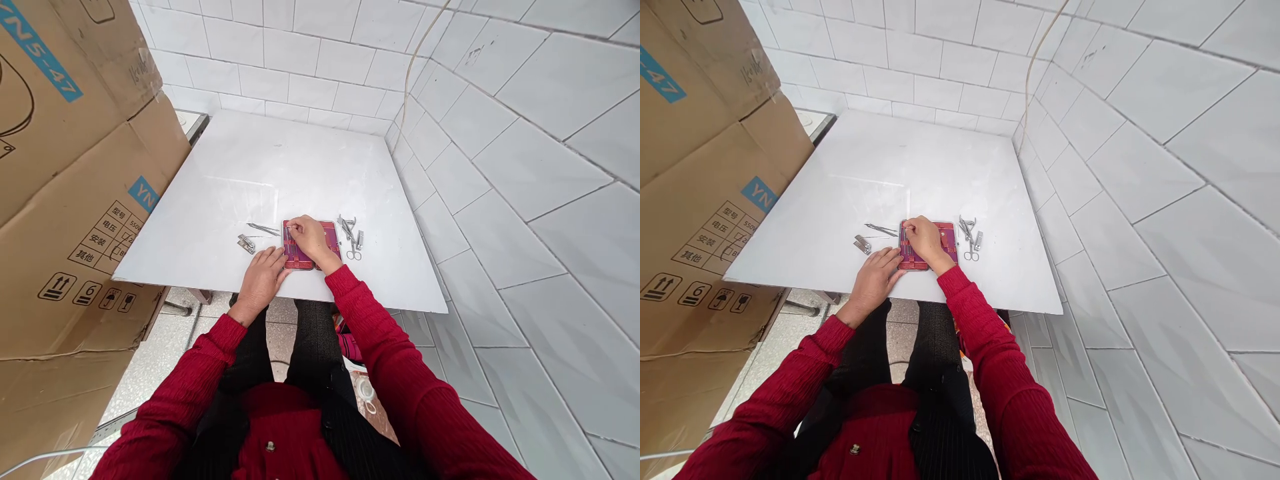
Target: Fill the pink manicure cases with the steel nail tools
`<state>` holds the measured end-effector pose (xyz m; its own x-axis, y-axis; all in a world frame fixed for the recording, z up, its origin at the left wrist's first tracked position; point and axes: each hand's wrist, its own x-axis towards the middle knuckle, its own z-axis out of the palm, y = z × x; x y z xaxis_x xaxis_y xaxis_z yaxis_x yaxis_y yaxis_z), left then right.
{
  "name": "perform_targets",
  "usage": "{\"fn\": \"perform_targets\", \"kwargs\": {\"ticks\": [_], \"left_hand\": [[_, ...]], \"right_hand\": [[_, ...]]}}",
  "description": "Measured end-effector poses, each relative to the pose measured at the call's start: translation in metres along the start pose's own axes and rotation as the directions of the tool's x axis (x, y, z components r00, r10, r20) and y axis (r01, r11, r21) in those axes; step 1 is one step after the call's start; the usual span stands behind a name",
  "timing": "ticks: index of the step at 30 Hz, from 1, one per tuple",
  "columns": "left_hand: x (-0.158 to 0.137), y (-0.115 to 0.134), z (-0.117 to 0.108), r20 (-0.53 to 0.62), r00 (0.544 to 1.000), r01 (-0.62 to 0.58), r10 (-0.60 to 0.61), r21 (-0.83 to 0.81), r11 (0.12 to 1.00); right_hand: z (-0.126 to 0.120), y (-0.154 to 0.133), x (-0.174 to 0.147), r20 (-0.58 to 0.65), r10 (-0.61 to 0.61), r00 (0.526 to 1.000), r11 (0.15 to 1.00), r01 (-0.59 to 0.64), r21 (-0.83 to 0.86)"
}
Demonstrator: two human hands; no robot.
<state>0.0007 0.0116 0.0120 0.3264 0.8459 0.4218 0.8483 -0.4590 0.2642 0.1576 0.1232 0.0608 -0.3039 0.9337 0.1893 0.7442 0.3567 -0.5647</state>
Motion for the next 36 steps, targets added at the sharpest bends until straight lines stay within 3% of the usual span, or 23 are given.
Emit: {"fn": "perform_targets", "kwargs": {"ticks": [4,8,13,17,21,26,30,36], "left_hand": [[0.000,0.002,-0.003,0.003,1.000,-0.007,0.007,0.000,1.000],[-0.001,0.003,-0.007,-0.003,1.000,-0.008,0.008,0.007,1.000],[0.000,0.003,-0.007,-0.009,1.000,-0.014,0.014,0.003,1.000],[0.000,0.003,-0.007,0.003,1.000,-0.007,0.007,0.004,1.000],[-0.001,0.003,-0.006,0.009,1.000,-0.002,0.002,0.008,1.000],[-0.001,0.000,-0.002,0.017,1.000,0.003,-0.004,0.005,1.000],[0.000,-0.001,-0.002,0.010,1.000,-0.001,0.001,0.010,1.000],[0.001,0.000,-0.003,0.009,1.000,-0.003,0.003,0.021,1.000]], "right_hand": [[0.001,-0.031,0.009,0.189,-0.085,0.978,0.983,0.113,-0.147],[0.015,-0.059,0.019,0.297,-0.151,0.943,0.914,0.247,-0.321],[0.036,-0.071,0.030,0.401,-0.198,0.894,0.807,0.381,-0.451],[0.039,-0.071,0.034,0.438,-0.221,0.872,0.793,0.422,-0.440],[0.027,-0.060,0.034,0.388,-0.173,0.905,0.872,0.324,-0.367],[-0.001,-0.024,0.032,0.165,-0.029,0.986,0.995,0.044,-0.089],[-0.017,0.010,0.020,0.065,0.074,0.995,0.986,-0.083,0.145],[-0.016,0.037,0.006,-0.005,0.127,0.992,0.953,-0.121,0.277]]}}
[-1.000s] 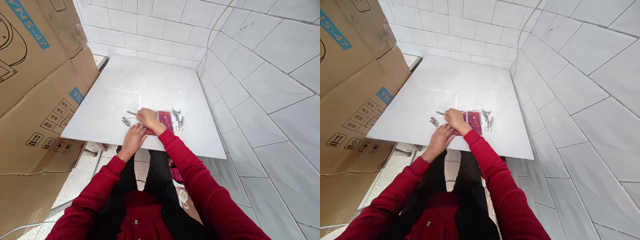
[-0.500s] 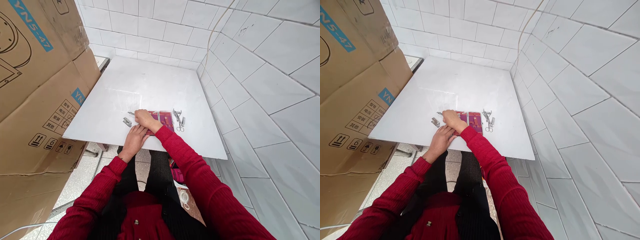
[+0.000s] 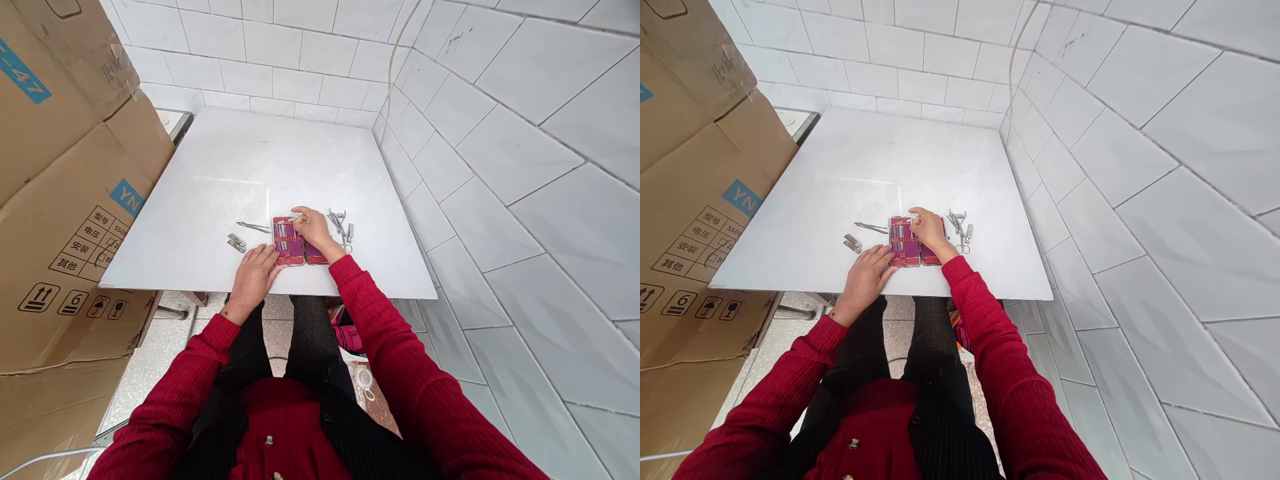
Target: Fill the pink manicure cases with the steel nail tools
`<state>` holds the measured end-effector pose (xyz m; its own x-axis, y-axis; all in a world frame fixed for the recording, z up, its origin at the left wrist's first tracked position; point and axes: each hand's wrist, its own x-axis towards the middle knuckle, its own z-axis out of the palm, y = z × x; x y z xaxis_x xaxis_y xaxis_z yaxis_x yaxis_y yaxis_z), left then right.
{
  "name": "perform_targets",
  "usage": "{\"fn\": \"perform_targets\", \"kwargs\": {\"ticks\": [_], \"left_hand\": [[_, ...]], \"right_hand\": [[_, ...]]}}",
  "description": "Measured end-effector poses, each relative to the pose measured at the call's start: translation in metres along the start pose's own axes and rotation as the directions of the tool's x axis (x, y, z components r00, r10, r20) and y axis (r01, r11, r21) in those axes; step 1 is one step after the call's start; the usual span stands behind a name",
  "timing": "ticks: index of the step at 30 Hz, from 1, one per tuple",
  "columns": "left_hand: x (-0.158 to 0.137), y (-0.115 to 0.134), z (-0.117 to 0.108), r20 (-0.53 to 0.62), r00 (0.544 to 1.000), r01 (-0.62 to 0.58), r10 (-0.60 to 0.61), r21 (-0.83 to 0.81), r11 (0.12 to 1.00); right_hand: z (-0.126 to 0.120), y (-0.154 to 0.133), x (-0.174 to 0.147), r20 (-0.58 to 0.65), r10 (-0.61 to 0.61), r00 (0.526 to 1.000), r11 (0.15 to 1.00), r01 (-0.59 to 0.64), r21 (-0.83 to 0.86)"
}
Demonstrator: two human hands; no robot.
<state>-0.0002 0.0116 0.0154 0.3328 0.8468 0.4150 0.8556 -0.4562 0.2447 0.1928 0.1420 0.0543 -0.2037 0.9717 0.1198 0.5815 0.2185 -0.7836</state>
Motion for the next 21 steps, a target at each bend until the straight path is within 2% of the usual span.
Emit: {"fn": "perform_targets", "kwargs": {"ticks": [5,11,21], "left_hand": [[0.001,-0.001,0.000,0.012,1.000,0.006,-0.006,-0.029,1.000],[0.002,0.000,-0.001,0.018,1.000,0.011,-0.010,-0.035,0.999],[0.002,0.000,0.000,0.009,1.000,0.010,-0.009,-0.046,0.999]], "right_hand": [[0.008,0.000,0.006,-0.025,-0.012,1.000,1.000,0.012,0.011],[0.018,0.000,0.012,-0.028,-0.038,0.999,0.997,0.036,-0.072],[0.017,-0.004,0.007,-0.001,-0.037,0.999,0.970,0.035,-0.241]]}}
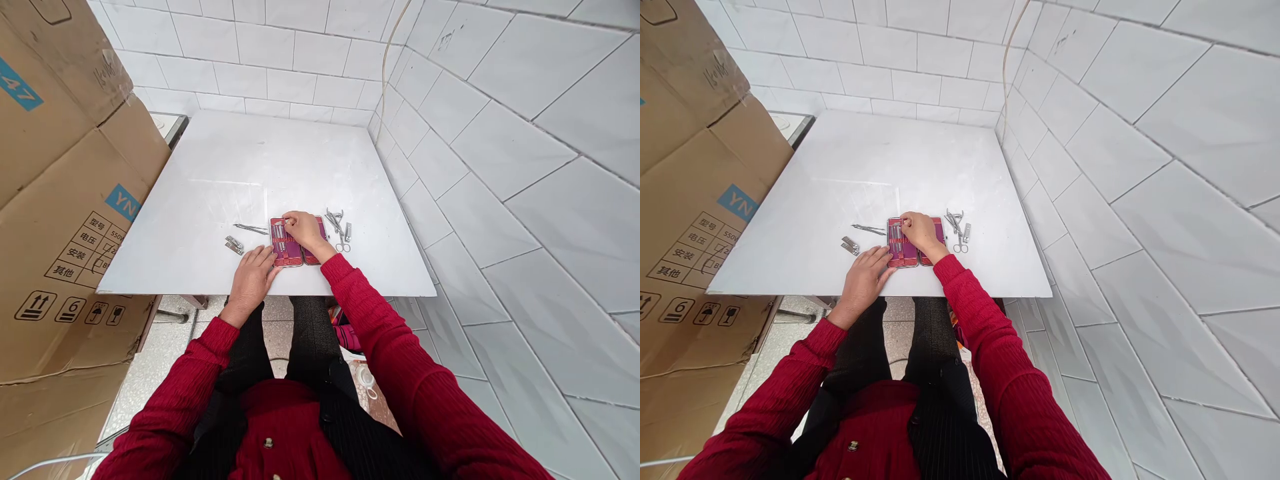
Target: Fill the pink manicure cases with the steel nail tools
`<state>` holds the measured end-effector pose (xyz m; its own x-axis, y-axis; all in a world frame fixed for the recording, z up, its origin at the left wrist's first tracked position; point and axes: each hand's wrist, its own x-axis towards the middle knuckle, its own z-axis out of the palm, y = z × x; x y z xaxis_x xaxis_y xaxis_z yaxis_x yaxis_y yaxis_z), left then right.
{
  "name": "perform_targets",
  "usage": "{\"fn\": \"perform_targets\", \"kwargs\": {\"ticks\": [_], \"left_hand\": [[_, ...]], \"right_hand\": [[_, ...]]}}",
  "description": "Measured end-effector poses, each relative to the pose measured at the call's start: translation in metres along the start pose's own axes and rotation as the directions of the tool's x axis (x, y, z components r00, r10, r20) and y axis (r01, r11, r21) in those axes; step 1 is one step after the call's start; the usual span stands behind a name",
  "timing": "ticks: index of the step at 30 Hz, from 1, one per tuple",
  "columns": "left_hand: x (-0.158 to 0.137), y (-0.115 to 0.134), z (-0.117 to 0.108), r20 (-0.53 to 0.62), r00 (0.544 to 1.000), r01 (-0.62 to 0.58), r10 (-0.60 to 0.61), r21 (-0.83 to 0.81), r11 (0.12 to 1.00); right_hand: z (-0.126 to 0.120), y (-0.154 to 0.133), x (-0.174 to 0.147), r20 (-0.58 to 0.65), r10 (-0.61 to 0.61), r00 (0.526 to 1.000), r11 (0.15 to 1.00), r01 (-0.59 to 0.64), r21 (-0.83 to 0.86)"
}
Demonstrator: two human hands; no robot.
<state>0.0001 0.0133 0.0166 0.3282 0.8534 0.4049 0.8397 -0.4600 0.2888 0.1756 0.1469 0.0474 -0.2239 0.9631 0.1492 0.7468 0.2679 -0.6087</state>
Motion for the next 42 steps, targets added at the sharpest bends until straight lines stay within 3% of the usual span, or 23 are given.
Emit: {"fn": "perform_targets", "kwargs": {"ticks": [18,24,32,42], "left_hand": [[-0.001,0.002,-0.002,0.001,1.000,0.000,0.000,0.027,1.000],[-0.002,0.002,-0.001,0.009,1.000,0.000,-0.001,0.022,1.000],[-0.004,0.001,-0.001,0.015,1.000,0.001,-0.002,0.029,1.000],[-0.005,0.000,0.001,0.012,1.000,0.000,0.000,0.015,1.000]], "right_hand": [[-0.004,-0.015,-0.019,0.062,0.000,0.998,0.989,0.009,-0.145],[-0.006,-0.040,-0.013,0.064,-0.028,0.998,0.972,0.042,-0.233],[0.021,-0.087,0.014,0.265,-0.079,0.961,0.928,0.168,-0.333],[0.036,-0.093,0.022,0.332,-0.074,0.940,0.852,0.232,-0.469]]}}
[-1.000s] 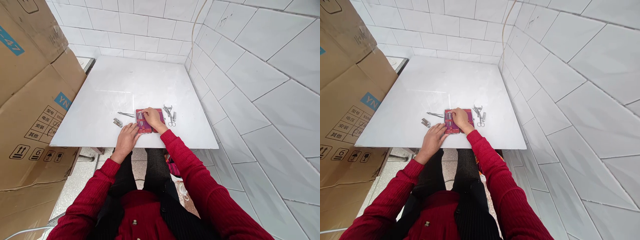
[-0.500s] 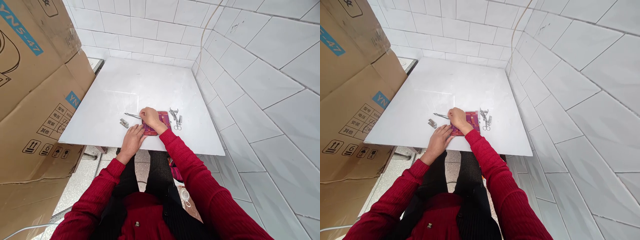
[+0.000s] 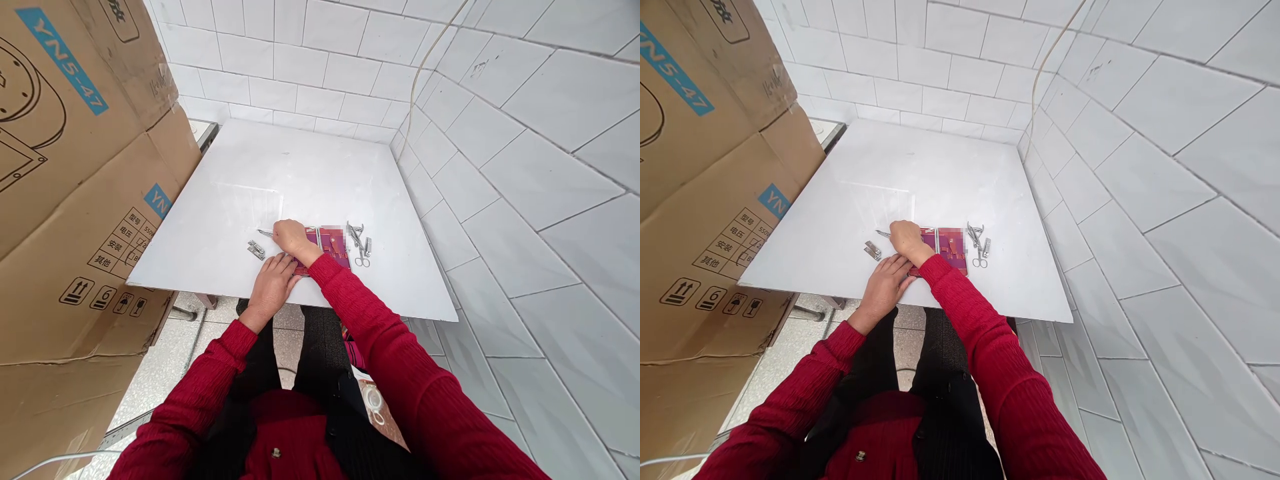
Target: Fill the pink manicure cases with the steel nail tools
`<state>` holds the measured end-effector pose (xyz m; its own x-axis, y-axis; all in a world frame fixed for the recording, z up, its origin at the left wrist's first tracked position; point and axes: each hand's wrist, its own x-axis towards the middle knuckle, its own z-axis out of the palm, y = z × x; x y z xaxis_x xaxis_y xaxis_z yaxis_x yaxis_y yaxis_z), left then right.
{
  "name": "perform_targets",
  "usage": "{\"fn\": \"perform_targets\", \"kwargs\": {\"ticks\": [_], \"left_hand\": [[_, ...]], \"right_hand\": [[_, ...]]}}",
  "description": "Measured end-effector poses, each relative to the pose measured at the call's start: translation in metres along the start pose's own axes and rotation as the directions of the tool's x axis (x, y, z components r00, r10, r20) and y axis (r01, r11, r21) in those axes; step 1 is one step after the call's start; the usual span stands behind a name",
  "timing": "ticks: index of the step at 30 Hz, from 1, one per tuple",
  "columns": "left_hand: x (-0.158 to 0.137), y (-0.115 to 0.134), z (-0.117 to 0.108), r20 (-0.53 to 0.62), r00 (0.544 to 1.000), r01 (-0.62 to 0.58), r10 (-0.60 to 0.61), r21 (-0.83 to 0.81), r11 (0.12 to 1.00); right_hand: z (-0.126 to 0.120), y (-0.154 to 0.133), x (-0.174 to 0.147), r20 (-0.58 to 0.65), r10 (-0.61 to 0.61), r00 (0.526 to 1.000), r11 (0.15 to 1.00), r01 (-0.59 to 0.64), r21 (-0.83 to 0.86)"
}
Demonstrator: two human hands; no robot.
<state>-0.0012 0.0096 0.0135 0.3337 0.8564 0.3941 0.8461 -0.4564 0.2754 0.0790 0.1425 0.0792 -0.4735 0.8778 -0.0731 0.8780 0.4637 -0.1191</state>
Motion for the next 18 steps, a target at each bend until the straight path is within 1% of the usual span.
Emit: {"fn": "perform_targets", "kwargs": {"ticks": [3,8,10,12,14,15,17,18], "left_hand": [[0.000,0.000,0.000,-0.004,1.000,0.001,-0.001,0.001,1.000],[0.000,0.000,-0.001,-0.008,1.000,0.005,-0.005,0.008,1.000],[0.000,0.000,-0.001,-0.008,1.000,0.002,-0.001,0.010,1.000],[0.000,0.000,-0.001,-0.009,1.000,0.004,-0.004,0.011,1.000],[0.000,0.000,-0.001,-0.009,1.000,0.007,-0.007,0.014,1.000],[0.000,0.000,-0.001,-0.008,1.000,0.007,-0.007,0.017,1.000],[0.000,0.000,-0.001,-0.009,1.000,0.005,-0.005,0.021,1.000],[0.000,0.000,-0.001,-0.009,1.000,0.003,-0.003,0.023,1.000]], "right_hand": [[0.000,-0.003,0.001,0.001,-0.022,1.000,1.000,0.022,-0.015],[0.000,-0.006,-0.002,0.008,-0.053,0.999,0.999,0.053,0.010],[0.001,-0.003,-0.006,-0.023,-0.067,0.998,0.996,0.068,0.058],[0.003,0.003,-0.010,-0.078,-0.057,0.995,0.981,0.070,0.179],[0.007,0.014,-0.014,-0.112,-0.005,0.994,0.922,0.048,0.383],[0.009,0.022,-0.016,-0.113,0.034,0.993,0.867,0.028,0.498],[0.013,0.040,-0.021,-0.094,0.115,0.989,0.715,-0.017,0.699],[0.014,0.049,-0.024,-0.088,0.148,0.985,0.638,-0.027,0.770]]}}
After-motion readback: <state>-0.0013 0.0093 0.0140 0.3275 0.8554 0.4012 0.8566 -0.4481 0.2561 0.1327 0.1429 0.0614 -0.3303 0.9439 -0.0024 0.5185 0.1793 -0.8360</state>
